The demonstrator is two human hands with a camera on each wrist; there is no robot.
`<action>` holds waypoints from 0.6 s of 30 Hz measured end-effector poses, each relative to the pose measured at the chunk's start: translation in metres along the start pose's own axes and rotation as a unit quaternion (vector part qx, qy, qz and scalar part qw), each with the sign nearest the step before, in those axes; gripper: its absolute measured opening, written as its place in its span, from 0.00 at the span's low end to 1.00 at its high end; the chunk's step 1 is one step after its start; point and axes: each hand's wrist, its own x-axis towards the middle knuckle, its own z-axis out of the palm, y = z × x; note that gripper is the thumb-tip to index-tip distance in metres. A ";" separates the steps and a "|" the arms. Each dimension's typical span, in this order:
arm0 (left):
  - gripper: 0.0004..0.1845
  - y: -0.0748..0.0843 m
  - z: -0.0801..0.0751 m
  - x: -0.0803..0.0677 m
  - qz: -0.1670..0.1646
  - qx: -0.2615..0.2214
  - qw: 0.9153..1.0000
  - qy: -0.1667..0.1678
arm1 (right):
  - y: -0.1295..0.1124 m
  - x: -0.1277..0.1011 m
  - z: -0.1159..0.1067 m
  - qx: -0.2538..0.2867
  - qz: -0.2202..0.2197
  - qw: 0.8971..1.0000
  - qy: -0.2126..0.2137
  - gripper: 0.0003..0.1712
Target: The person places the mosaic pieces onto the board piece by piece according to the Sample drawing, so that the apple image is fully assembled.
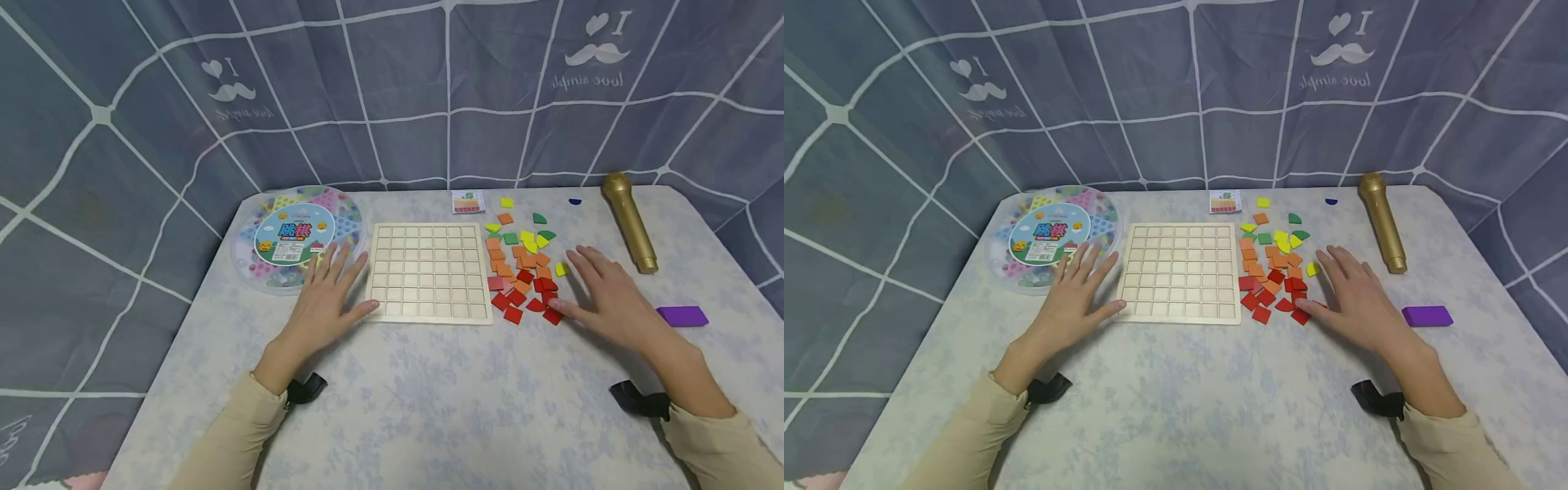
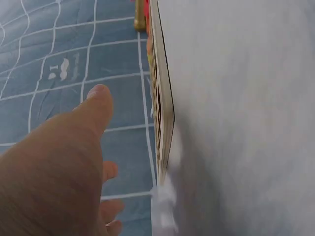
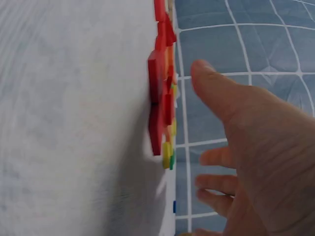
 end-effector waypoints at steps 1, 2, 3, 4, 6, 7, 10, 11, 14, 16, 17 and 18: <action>0.46 0.002 0.004 -0.001 0.004 -0.011 1.000 -0.003 | 0.000 -0.002 0.001 0.002 -0.006 1.000 0.005 0.60; 0.46 0.004 0.008 -0.003 0.009 -0.023 1.000 -0.008 | -0.001 -0.004 0.001 0.004 -0.010 1.000 0.011 0.59; 0.46 0.007 0.011 -0.005 0.013 -0.039 0.999 -0.014 | -0.001 -0.006 0.002 0.005 -0.017 1.000 0.018 0.57; 0.46 0.008 0.015 -0.007 0.013 -0.056 0.998 -0.023 | -0.001 -0.008 0.002 0.007 -0.022 0.999 0.022 0.54; 0.47 0.011 0.019 -0.012 0.007 -0.089 0.995 -0.040 | -0.003 -0.010 0.003 0.020 -0.028 0.999 0.023 0.49; 0.47 0.011 0.021 -0.014 0.003 -0.101 0.994 -0.048 | -0.004 -0.011 0.002 0.027 -0.029 0.999 0.019 0.46; 0.46 0.010 0.021 -0.016 -0.015 -0.126 0.990 -0.065 | -0.007 -0.012 0.000 0.053 -0.030 0.998 -0.005 0.39; 0.46 0.008 0.021 -0.016 -0.019 -0.131 0.989 -0.068 | -0.009 -0.012 -0.002 0.059 -0.030 0.998 -0.014 0.37; 0.44 0.006 0.019 -0.011 -0.025 -0.140 0.987 -0.070 | -0.011 -0.009 -0.005 0.064 -0.034 0.997 -0.035 0.32; 0.44 0.005 0.017 -0.008 -0.028 -0.143 0.987 -0.067 | -0.012 -0.007 -0.008 0.059 -0.034 0.997 -0.046 0.30; 0.43 0.005 0.017 -0.006 -0.030 -0.144 0.987 -0.068 | -0.013 -0.006 -0.010 0.056 -0.032 0.997 -0.051 0.30; 0.43 0.005 0.017 -0.004 -0.030 -0.145 0.987 -0.068 | -0.012 -0.005 -0.011 0.052 -0.030 0.997 -0.055 0.30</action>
